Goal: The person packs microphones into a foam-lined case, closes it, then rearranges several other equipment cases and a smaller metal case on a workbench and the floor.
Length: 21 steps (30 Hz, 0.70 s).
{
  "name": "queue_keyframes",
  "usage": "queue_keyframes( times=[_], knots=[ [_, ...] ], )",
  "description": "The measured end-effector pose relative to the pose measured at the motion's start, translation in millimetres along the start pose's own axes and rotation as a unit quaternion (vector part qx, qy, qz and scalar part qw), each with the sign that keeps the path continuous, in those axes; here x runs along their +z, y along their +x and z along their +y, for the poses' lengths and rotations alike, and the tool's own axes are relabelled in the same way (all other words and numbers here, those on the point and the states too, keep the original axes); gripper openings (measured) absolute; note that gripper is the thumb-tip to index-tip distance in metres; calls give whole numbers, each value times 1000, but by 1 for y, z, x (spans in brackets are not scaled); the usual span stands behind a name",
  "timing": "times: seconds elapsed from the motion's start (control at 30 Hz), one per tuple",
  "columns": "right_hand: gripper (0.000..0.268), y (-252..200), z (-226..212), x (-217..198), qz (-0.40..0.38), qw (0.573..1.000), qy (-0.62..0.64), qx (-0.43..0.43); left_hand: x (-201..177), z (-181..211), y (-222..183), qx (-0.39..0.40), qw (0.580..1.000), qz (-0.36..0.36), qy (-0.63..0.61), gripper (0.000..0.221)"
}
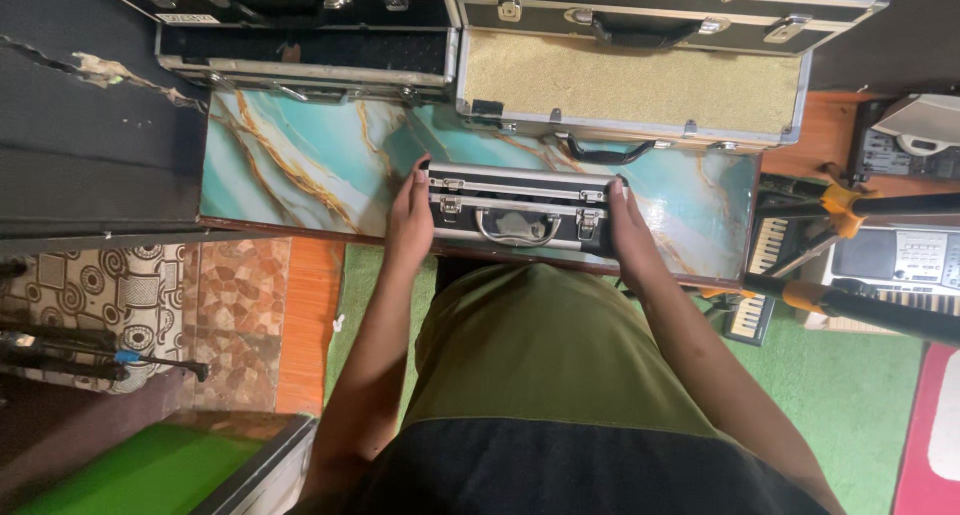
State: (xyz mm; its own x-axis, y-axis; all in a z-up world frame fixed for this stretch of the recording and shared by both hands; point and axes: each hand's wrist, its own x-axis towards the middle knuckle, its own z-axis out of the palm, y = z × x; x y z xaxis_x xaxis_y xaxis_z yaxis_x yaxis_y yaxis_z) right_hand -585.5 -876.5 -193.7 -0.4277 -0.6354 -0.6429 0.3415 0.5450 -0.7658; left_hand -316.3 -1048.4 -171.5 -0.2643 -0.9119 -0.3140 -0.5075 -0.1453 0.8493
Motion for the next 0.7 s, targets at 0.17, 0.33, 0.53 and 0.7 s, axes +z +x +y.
queue_keyframes(
  times=[0.17, 0.33, 0.53, 0.7],
  knots=[
    [80, -5, 7, -2, 40, 993, -105, -26, -3, -16, 12, -90, 994, -31, -50, 51],
    [75, -12, 23, -25, 1, 984, -73, -163, 19, -37, 3, 132, 978, -75, -143, 55],
    [75, -15, 42, -57, -18, 953, -89, -290, 44, -48, -29, 177, 956, -137, -187, 60],
    [77, -16, 51, -58, -6, 938, -111, -328, 44, -49, -30, 195, 959, -139, -150, 59]
  ],
)
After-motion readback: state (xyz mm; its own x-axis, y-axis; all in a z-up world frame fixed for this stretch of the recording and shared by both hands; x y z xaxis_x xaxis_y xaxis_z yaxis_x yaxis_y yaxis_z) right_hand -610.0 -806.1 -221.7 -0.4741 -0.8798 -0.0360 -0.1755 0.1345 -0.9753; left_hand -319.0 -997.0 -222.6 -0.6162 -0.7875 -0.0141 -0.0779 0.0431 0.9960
